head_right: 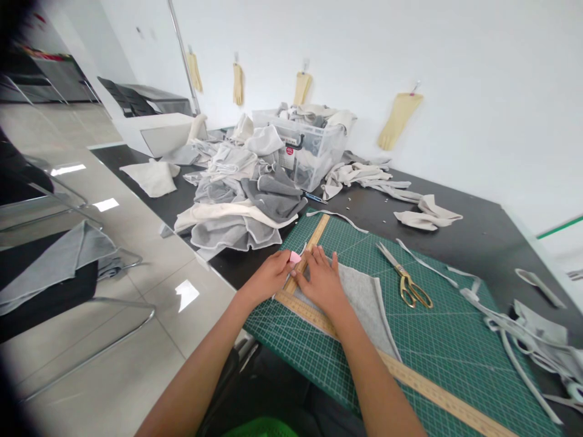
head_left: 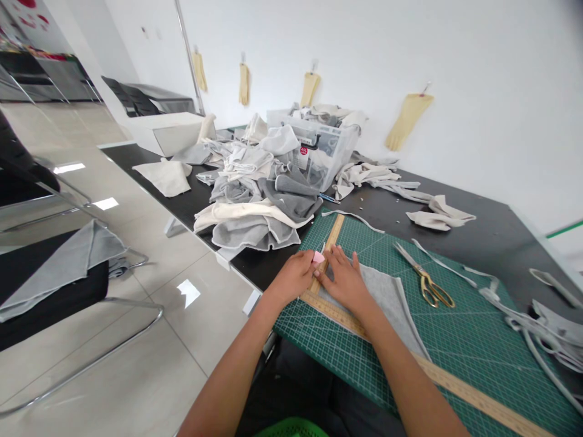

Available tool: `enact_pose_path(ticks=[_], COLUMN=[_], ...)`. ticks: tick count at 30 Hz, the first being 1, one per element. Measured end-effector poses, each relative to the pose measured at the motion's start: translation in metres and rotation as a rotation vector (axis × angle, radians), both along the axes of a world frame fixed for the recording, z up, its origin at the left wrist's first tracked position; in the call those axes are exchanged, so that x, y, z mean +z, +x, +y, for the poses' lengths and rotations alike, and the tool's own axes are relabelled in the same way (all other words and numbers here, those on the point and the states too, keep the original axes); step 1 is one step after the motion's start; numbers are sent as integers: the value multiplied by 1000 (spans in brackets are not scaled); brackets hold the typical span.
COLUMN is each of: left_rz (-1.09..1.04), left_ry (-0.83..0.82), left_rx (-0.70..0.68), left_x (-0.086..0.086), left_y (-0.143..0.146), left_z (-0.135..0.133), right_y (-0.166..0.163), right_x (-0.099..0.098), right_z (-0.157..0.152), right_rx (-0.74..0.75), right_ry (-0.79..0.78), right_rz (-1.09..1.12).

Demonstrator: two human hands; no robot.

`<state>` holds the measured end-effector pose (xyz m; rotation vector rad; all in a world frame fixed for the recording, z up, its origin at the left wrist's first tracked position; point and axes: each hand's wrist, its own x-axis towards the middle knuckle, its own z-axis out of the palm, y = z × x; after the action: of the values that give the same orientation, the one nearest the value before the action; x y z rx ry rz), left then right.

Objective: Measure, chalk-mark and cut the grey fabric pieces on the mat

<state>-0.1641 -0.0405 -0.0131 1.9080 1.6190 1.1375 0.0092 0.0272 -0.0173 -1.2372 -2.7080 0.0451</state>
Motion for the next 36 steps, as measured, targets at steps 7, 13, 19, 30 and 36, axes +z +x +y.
enact_pose_path(ticks=[7,13,19,30,36], left_rz=[-27,-32,-46,-113,-77], left_ry=[4,-15,-18,-3,-15], left_rx=[4,2,-8,-50,-35], left_x=[-1,-2,-2,-3,-3], left_y=[0,-1,-2,-4,-4], left_z=[0,1,1,3,3], right_y=[0,1,0,0,0], right_x=[-1,-4,-4,-2,-2], right_z=[1,2,1,1,1], right_rx=[-3,-12,-17,-10,-18], right_ry=[-13,-11,5,-9,-5], right_rz=[8,30,37,39,45])
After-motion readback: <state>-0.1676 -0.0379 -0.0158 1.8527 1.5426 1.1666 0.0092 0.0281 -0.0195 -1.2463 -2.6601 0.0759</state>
